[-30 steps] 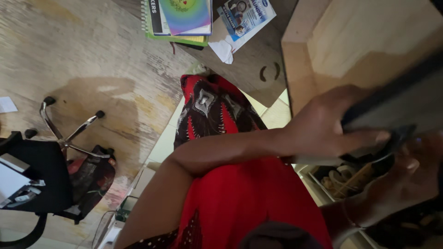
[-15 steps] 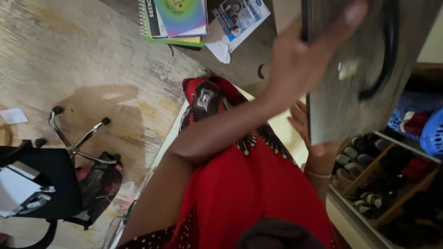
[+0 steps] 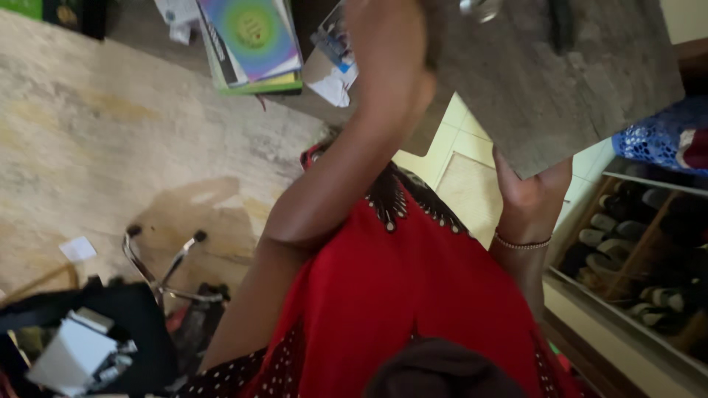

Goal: The person empties items from a drawer, wipes the interior with a cloth, and then places several books and documents back inside.

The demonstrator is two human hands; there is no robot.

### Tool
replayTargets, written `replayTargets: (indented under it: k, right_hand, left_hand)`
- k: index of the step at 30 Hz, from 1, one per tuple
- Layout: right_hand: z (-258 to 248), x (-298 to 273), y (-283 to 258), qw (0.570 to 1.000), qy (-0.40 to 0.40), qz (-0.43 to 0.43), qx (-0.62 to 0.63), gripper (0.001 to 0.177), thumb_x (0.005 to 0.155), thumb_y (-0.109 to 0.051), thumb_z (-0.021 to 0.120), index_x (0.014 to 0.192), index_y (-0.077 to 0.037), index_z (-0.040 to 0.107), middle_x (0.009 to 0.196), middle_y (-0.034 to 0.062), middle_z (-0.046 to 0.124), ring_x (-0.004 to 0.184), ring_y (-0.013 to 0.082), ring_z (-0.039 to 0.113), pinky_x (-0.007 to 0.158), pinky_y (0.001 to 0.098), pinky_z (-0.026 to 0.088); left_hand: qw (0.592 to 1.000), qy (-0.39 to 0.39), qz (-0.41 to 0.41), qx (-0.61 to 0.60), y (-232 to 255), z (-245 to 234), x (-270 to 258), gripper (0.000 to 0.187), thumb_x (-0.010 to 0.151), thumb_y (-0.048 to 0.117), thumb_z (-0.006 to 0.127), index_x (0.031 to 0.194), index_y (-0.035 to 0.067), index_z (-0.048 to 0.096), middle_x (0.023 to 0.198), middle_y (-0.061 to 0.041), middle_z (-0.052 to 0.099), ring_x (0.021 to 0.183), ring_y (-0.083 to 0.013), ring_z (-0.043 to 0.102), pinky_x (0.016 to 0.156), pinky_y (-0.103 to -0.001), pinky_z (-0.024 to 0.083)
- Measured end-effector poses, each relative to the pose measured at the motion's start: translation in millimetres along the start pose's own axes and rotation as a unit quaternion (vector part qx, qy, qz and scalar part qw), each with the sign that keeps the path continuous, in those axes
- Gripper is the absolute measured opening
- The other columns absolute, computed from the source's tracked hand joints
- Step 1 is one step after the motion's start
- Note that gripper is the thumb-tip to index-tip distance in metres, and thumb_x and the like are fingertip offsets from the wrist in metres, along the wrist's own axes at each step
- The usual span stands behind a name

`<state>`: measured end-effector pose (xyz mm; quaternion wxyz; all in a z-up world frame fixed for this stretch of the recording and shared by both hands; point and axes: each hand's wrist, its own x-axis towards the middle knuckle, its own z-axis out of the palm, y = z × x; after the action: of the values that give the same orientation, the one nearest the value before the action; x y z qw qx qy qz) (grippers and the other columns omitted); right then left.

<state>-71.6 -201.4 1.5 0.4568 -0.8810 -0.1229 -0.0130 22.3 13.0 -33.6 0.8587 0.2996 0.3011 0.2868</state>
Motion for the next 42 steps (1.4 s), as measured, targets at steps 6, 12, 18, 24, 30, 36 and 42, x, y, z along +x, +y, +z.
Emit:
replayTargets:
  k: [6,12,18,24,30,36,42]
  right_hand:
    - [2.0,-2.1,-17.7,0.94,0.028,0.043,0.338,0.051,0.102,-0.011,0.076,0.143,0.003,0.05,0.143,0.0197,0.061,0.134,0.0318,0.061,0.117,0.0405,0.051]
    - [-3.9,9.8,-14.4,0.93,-0.002,0.052,0.364,0.049,0.108,-0.025,0.06,0.148,0.0,0.047,0.146,0.0181,0.058,0.137,0.0337,0.059,0.12,0.0479,0.049]
    - [-23.6,24.3,-29.7,0.856,0.04,0.031,0.514,0.045,0.104,-0.018,0.058,0.141,0.005,0.05,0.139,0.0209,0.061,0.132,0.0364,0.059,0.12,0.0472,0.046]
    - [-21.1,31.9,-2.8,0.824,0.021,-0.001,0.566,0.027,0.12,-0.009,0.056,0.141,0.008,0.051,0.135,0.0186,0.06,0.122,0.0328,0.059,0.11,0.041,0.048]
    - [-19.2,13.2,23.7,0.833,0.041,0.053,0.549,0.032,0.114,-0.011,0.058,0.141,0.006,0.055,0.135,0.0209,0.063,0.119,0.0298,0.067,0.103,0.0352,0.058]
    - [-10.1,1.0,90.9,0.717,-0.038,0.221,0.66,0.042,0.112,-0.02,0.058,0.146,0.003,0.048,0.14,0.0172,0.06,0.125,0.0273,0.062,0.104,0.0368,0.054]
    - [-30.6,-5.9,83.5,0.912,0.117,0.174,0.354,0.067,0.104,-0.037,0.062,0.158,-0.006,0.036,0.159,0.0166,0.042,0.146,0.0295,0.047,0.118,0.0476,0.047]
  left_hand:
    - [0.985,-0.098,-0.103,-0.1,67.9,-26.2,-32.9,0.043,0.103,0.039,0.053,0.128,0.005,0.058,0.126,-0.009,0.057,0.116,-0.025,0.053,0.101,-0.045,0.046]
    - [0.973,-0.147,-0.088,-0.154,89.3,-20.5,-54.1,0.041,0.106,0.038,0.054,0.126,0.003,0.058,0.126,-0.007,0.057,0.118,-0.0209,0.052,0.107,-0.041,0.043]
    - [0.973,-0.201,0.008,-0.117,74.7,-22.9,-36.4,0.015,0.108,0.011,0.046,0.096,0.003,0.05,0.095,-0.001,0.046,0.089,-0.0126,0.043,0.086,-0.033,0.046]
    - [0.994,-0.101,-0.036,-0.022,46.6,-52.6,5.7,0.016,0.1,0.002,0.049,0.084,0.004,0.048,0.077,0.002,0.036,0.068,-0.0121,0.029,0.054,-0.036,0.033]
    - [0.965,-0.164,0.107,0.174,19.1,-62.5,25.2,0.012,0.101,0.002,0.058,0.091,0.002,0.051,0.082,-0.001,0.047,0.076,-0.0155,0.039,0.066,-0.036,0.04]
    - [0.907,-0.21,0.224,0.29,47.5,-33.6,-19.3,0.022,0.095,0.016,0.074,0.103,-0.001,0.062,0.09,-0.007,0.065,0.081,-0.0174,0.062,0.077,-0.034,0.054]
    - [0.839,-0.4,0.209,0.304,72.0,11.2,-79.2,0.039,0.09,0.026,0.086,0.109,-0.005,0.07,0.096,-0.013,0.077,0.085,-0.0214,0.079,0.082,-0.032,0.063]
